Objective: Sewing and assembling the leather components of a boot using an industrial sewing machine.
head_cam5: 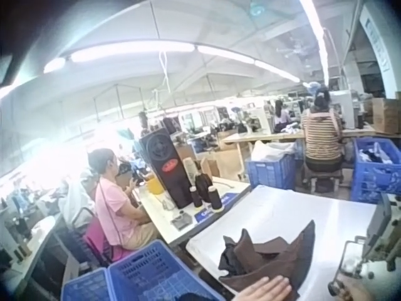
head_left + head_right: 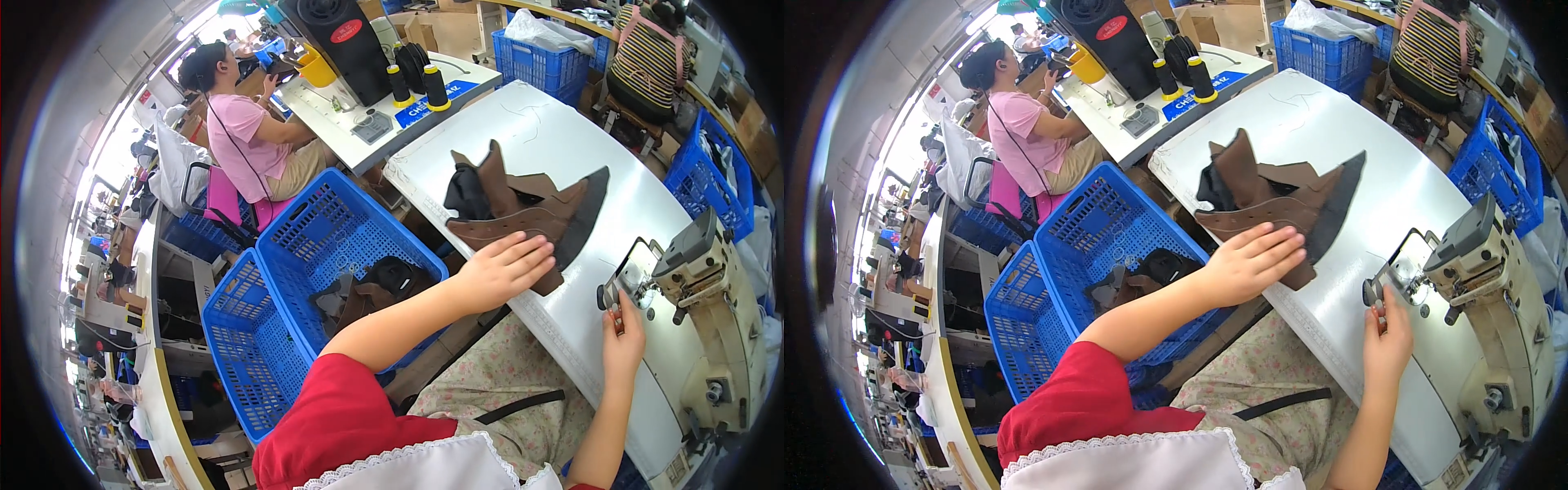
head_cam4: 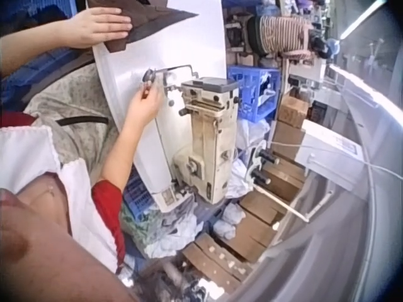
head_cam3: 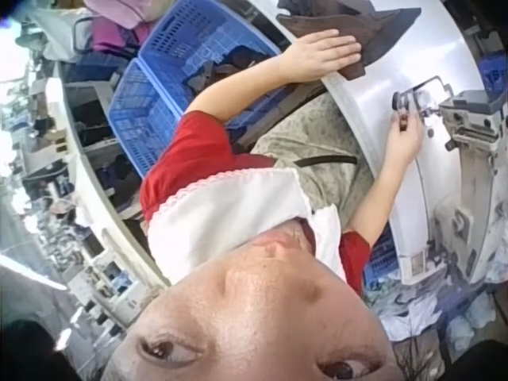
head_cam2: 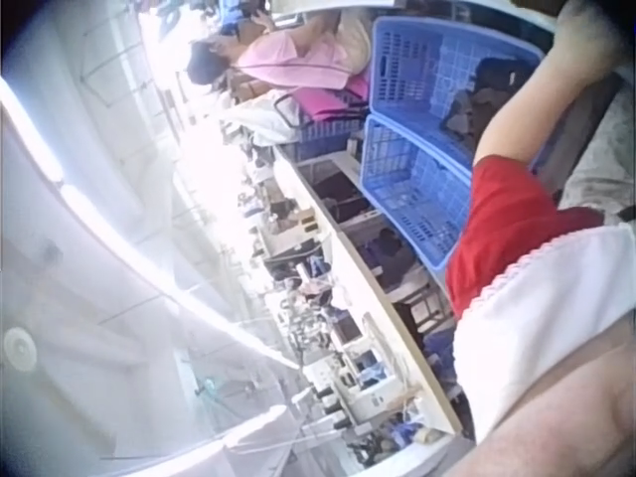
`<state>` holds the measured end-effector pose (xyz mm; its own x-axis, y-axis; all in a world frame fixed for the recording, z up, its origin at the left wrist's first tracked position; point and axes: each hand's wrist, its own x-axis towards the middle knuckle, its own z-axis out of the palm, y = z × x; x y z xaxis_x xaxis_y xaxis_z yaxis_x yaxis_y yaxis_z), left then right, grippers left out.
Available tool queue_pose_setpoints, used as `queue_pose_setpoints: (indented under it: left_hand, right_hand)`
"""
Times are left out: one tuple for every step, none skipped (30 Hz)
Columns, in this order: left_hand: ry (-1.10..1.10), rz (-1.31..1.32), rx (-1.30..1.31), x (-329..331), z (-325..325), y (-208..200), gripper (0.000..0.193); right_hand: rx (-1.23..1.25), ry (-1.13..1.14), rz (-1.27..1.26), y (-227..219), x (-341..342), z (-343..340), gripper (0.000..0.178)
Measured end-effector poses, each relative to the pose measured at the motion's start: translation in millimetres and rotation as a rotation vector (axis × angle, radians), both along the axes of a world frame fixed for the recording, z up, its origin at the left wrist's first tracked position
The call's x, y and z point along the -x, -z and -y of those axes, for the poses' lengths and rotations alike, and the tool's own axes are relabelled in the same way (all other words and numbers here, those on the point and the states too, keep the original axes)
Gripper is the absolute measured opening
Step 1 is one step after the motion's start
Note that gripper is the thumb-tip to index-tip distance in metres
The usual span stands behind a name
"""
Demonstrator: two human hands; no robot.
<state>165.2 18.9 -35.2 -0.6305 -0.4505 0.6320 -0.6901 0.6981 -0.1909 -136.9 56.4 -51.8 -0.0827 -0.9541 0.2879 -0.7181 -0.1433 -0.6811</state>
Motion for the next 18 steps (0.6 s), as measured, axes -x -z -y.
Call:
queue_pose_setpoints:
  left_hand:
    - [-0.007,-0.042,-0.007,-5,-7,-3,0.051]
    - [-0.017,-0.068,0.003,-9,-13,-4,0.050]
    - [-0.023,-0.095,0.014,-11,-18,-5,0.049]
    - [-0.021,-0.096,0.013,-14,-24,-6,0.049]
    - [-0.029,-0.117,0.012,-16,-29,-6,0.049]
    - [-0.036,-0.137,0.009,-19,-35,-7,0.049]
    - [-0.034,-0.137,0.007,-22,-41,-9,0.049]
    - [-0.038,-0.187,-0.009,-25,-47,-12,0.050]
    - [-0.038,-0.237,-0.025,-28,-52,-13,0.051]
    - [-0.037,-0.264,-0.019,-31,-55,-12,0.052]
    - [-0.042,-0.276,-0.017,-35,-56,-10,0.051]
    - [-0.037,-0.298,-0.022,-39,-58,-9,0.051]
    - [-0.023,-0.318,-0.041,-42,-58,-5,0.052]
    - [-0.025,-0.331,-0.026,-45,-59,-2,0.054]
    - [-0.014,-0.350,-0.008,-48,-59,-1,0.055]
    - [-0.024,-0.342,0.015,-49,-60,-4,0.057]
    - [-0.056,-0.350,0.016,-51,-64,-3,0.054]
    - [-0.057,-0.358,0.017,-52,-65,-3,0.053]
  right_hand:
    - [-0.042,-0.009,0.029,-11,-7,-4,0.047]
    - [-0.083,-0.019,0.059,-17,-12,-6,0.047]
    - [-0.084,-0.016,0.058,-17,-14,-7,0.047]
    - [-0.037,-0.030,0.099,-16,-15,-8,0.047]
    - [0.010,-0.045,0.140,-16,-17,-8,0.047]
    - [0.008,-0.042,0.140,-20,-21,-10,0.047]
    - [0.002,-0.040,0.164,-25,-25,-13,0.046]
    - [-0.003,-0.037,0.187,-29,-28,-14,0.046]
    - [-0.005,-0.029,0.185,-30,-30,-16,0.046]
    - [0.035,-0.039,0.196,-30,-31,-18,0.046]
    - [0.075,-0.045,0.205,-32,-32,-20,0.045]
    - [0.069,-0.029,0.201,-34,-34,-21,0.045]
    - [0.076,-0.063,0.205,-35,-35,-21,0.045]
    - [0.083,-0.094,0.209,-36,-36,-20,0.046]
    - [0.121,-0.134,0.232,-40,-39,-20,0.045]
    - [0.131,-0.150,0.251,-47,-46,-21,0.045]
    - [0.115,-0.166,0.271,-51,-54,-21,0.045]
    - [0.089,-0.176,0.272,-57,-60,-20,0.045]
